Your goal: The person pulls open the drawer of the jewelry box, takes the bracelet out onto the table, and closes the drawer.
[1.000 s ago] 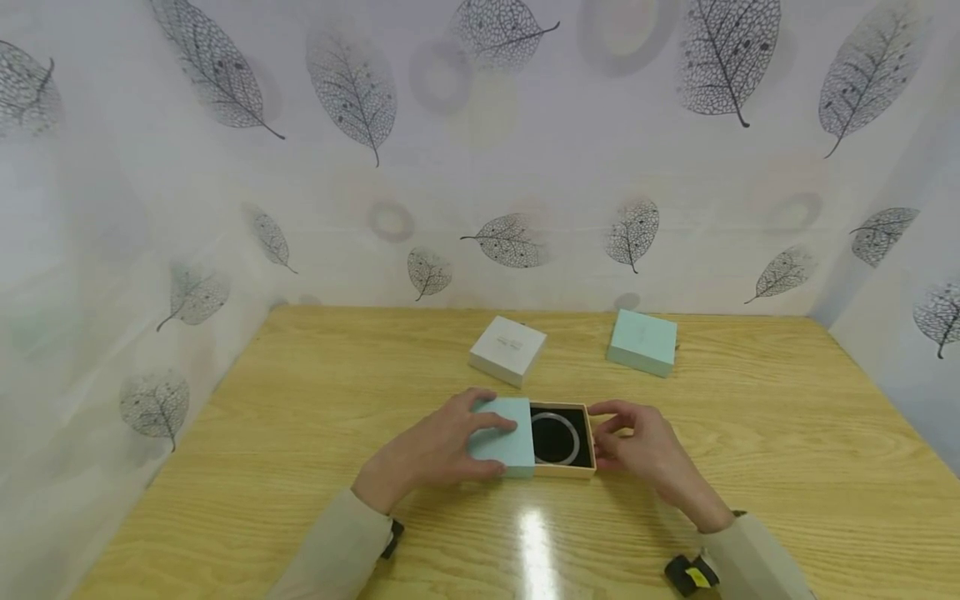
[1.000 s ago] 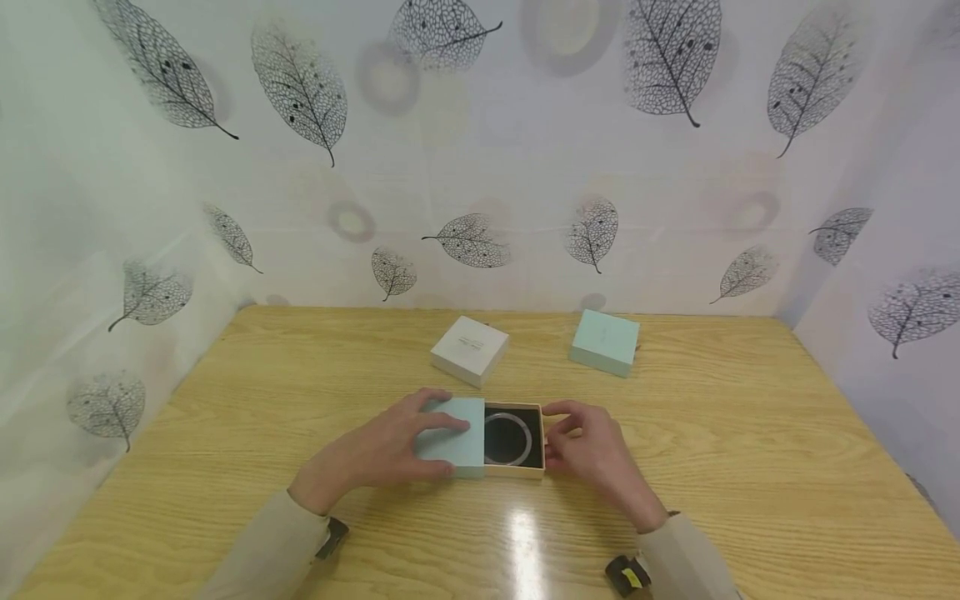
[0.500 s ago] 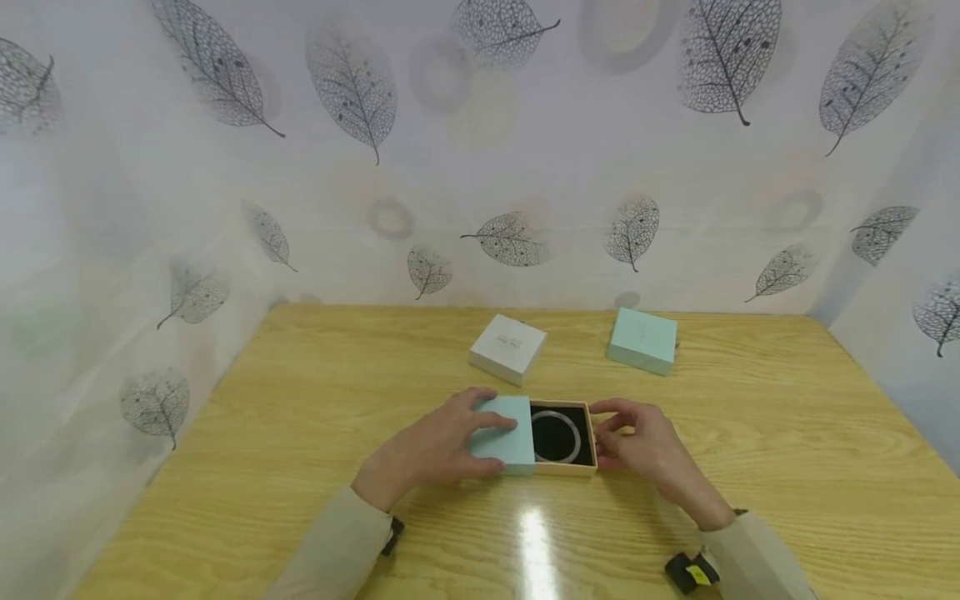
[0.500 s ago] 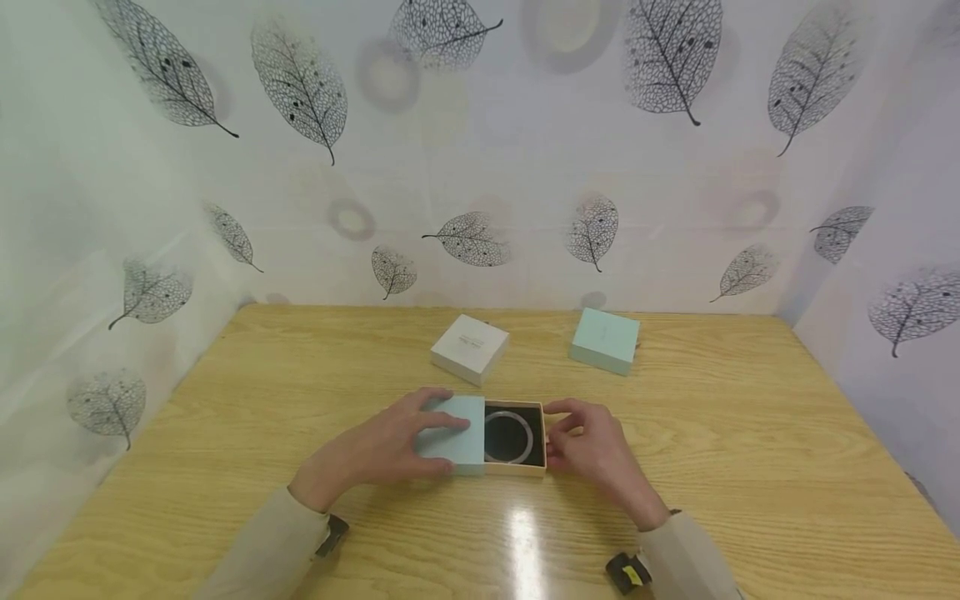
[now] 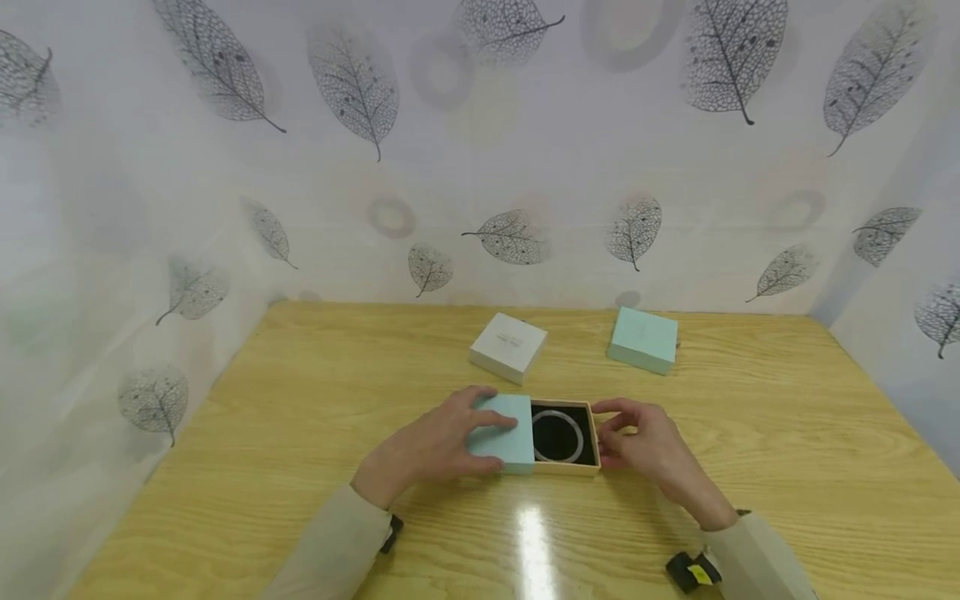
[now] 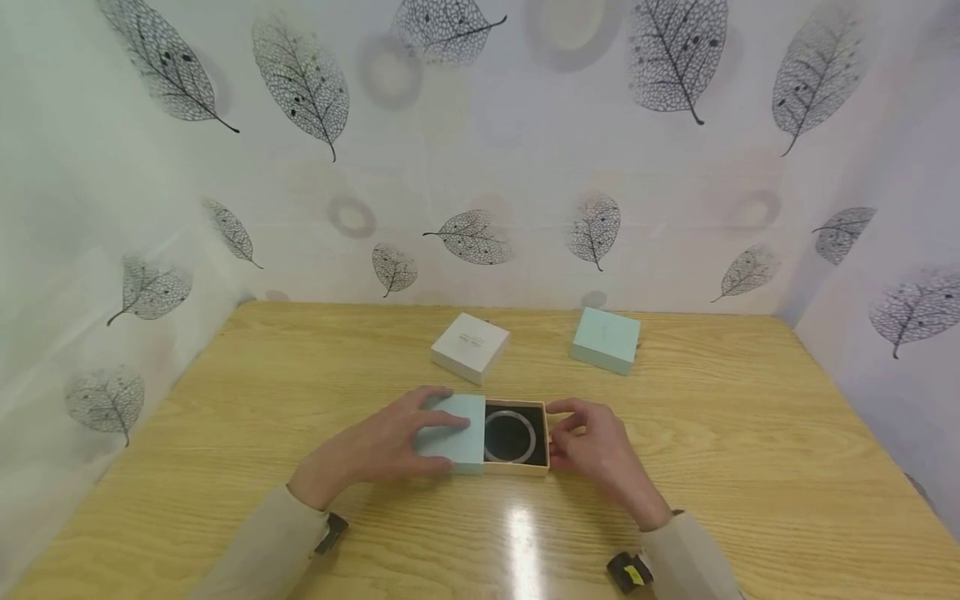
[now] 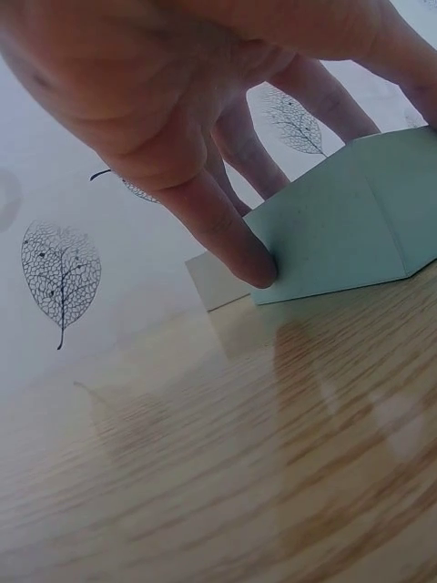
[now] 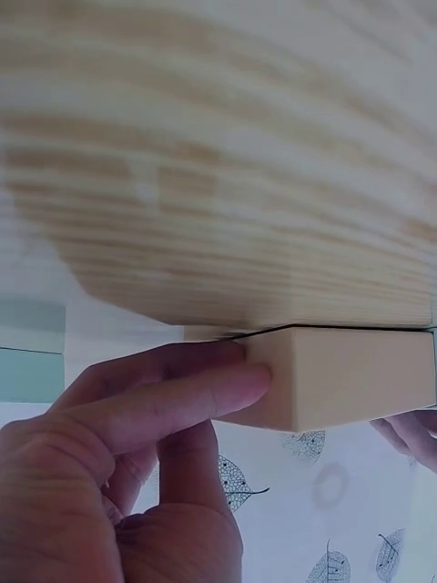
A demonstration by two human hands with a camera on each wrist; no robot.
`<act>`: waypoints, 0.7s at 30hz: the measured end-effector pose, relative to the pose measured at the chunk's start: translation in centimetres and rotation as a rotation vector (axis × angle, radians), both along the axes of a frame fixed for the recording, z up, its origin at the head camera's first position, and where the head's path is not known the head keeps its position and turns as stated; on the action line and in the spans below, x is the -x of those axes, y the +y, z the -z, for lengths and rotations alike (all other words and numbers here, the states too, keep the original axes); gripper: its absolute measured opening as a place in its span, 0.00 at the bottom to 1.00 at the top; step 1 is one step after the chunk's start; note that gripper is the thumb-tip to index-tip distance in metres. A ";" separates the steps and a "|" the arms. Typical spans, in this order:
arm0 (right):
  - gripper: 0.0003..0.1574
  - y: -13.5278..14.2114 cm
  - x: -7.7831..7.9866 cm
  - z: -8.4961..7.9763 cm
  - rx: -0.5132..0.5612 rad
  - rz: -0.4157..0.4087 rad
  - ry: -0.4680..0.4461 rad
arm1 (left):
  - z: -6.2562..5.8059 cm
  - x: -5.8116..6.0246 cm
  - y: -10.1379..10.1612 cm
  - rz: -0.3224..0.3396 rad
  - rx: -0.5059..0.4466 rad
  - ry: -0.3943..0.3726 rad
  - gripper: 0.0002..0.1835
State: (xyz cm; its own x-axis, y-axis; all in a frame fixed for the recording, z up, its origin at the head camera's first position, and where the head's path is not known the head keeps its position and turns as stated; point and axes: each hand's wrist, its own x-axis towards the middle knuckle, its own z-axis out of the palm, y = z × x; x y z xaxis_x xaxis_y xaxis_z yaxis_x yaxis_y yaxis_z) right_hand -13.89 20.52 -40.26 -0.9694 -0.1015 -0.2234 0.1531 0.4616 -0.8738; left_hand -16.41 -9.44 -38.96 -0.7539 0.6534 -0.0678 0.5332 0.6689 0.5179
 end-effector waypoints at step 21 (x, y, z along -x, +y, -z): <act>0.23 0.6 -0.1 0.0 -0.013 -0.007 0.011 | 0.0 0.0 0.0 -0.011 -0.005 -0.010 0.27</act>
